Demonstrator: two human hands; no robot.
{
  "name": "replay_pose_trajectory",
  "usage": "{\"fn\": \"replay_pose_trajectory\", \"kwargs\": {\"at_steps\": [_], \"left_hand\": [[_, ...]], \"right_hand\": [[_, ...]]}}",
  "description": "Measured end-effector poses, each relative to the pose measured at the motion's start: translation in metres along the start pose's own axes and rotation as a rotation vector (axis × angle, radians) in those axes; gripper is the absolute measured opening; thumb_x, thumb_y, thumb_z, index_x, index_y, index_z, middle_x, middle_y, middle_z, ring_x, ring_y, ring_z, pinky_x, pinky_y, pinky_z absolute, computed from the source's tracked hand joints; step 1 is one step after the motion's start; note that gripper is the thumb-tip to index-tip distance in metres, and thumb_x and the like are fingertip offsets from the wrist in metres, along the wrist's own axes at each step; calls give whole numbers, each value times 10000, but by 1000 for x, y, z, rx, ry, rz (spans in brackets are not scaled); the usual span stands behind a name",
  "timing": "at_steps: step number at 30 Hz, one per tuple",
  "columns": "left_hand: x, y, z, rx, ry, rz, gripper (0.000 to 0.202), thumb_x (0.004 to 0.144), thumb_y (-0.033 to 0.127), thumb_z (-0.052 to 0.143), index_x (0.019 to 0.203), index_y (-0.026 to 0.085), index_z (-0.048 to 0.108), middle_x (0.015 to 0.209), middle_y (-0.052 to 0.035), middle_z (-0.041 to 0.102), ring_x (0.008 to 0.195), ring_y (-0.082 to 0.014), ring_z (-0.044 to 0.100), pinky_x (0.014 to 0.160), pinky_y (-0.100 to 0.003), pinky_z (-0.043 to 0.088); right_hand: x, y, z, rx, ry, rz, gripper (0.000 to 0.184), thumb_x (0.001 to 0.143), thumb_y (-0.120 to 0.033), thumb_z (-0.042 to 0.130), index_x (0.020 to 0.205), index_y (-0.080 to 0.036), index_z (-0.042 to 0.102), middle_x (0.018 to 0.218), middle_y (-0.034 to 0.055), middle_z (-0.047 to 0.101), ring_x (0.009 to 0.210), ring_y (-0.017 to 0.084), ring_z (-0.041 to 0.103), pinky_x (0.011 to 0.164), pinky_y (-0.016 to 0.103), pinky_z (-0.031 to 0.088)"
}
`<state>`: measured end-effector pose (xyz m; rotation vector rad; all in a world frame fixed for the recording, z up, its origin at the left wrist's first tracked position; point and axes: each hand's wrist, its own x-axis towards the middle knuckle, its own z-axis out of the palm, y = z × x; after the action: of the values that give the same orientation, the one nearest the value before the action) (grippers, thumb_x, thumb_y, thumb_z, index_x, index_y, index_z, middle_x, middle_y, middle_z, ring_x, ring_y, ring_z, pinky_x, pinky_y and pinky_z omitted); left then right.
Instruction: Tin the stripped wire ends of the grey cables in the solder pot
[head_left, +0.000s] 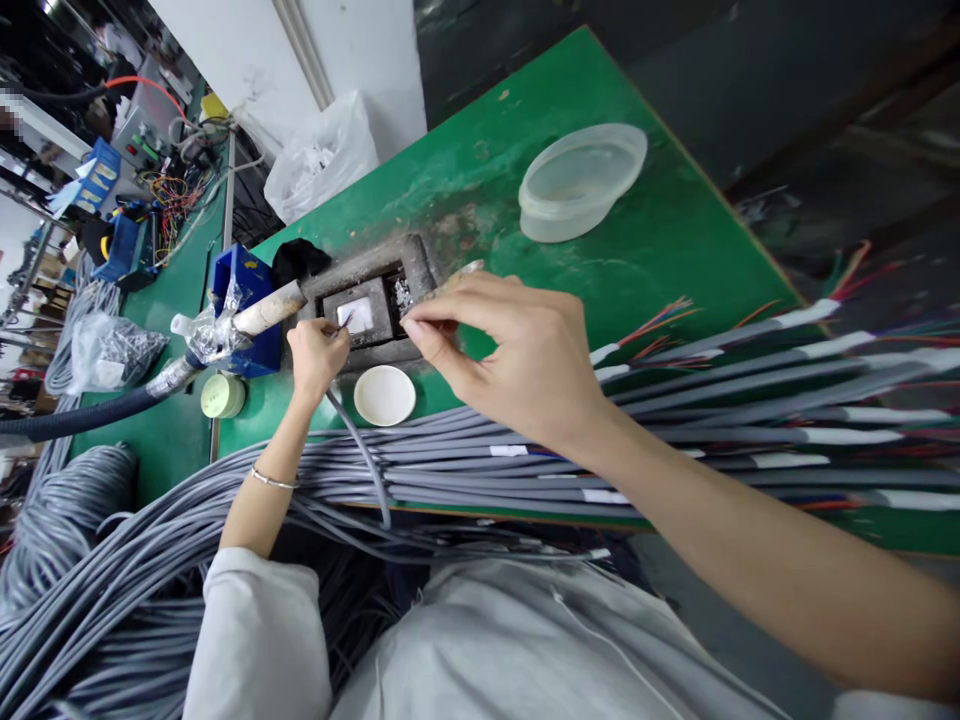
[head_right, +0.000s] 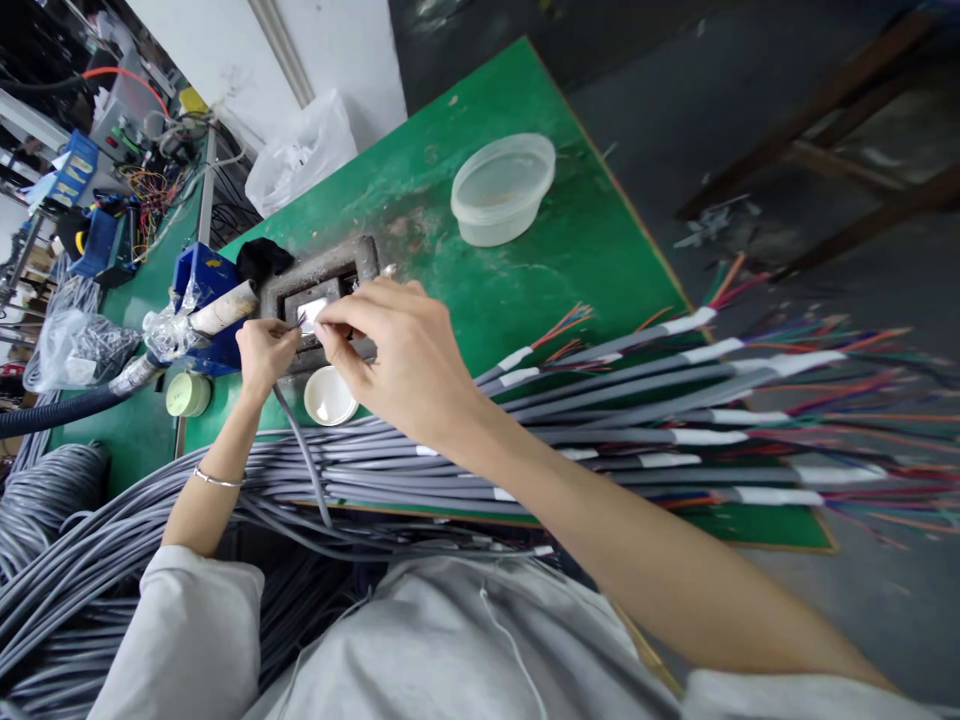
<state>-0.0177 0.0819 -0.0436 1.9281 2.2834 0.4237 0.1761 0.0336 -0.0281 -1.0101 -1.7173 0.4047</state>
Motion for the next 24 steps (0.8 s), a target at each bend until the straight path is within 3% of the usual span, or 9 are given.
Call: {"fn": "replay_pose_trajectory", "kwargs": {"at_steps": [7,11,15,19,24], "left_hand": [[4,2,8,18,-30,1,224,682,202,538,737,95,728,721,-117,717,713,-214,654,653,-258,447],[2,1,4,-78,10,-17,185,664,205,555,687,108,711,645,-86,695,663,-198,642,607,-249,434],[-9,3,-16,-377,47,-76,155,651,271,602,603,138,666,529,-11,619,518,-130,555,512,-226,387],[-34,10,-37,-791,-18,-156,176,606,309,661,542,149,624,406,54,442,382,-59,347,396,-212,250],[-67,22,-44,-1078,11,-167,196,532,315,756,601,139,703,412,45,459,392,-42,331,388,-202,234]], "right_hand": [[0,-1,-1,7,8,-7,151,825,-177,519,744,-226,637,667,15,658,651,163,608,670,309,455],[0,0,0,3,37,-29,140,822,-176,527,746,-221,635,671,12,664,646,161,610,663,308,455],[0,1,1,-15,68,-66,124,809,-149,543,742,-201,634,673,20,673,633,158,616,633,299,453],[-1,0,4,-17,77,-93,115,805,-134,550,754,-181,641,680,31,680,631,158,621,621,291,457],[-3,-4,9,166,-15,41,97,797,-184,566,784,-177,661,711,31,680,607,135,604,587,259,465]]}}
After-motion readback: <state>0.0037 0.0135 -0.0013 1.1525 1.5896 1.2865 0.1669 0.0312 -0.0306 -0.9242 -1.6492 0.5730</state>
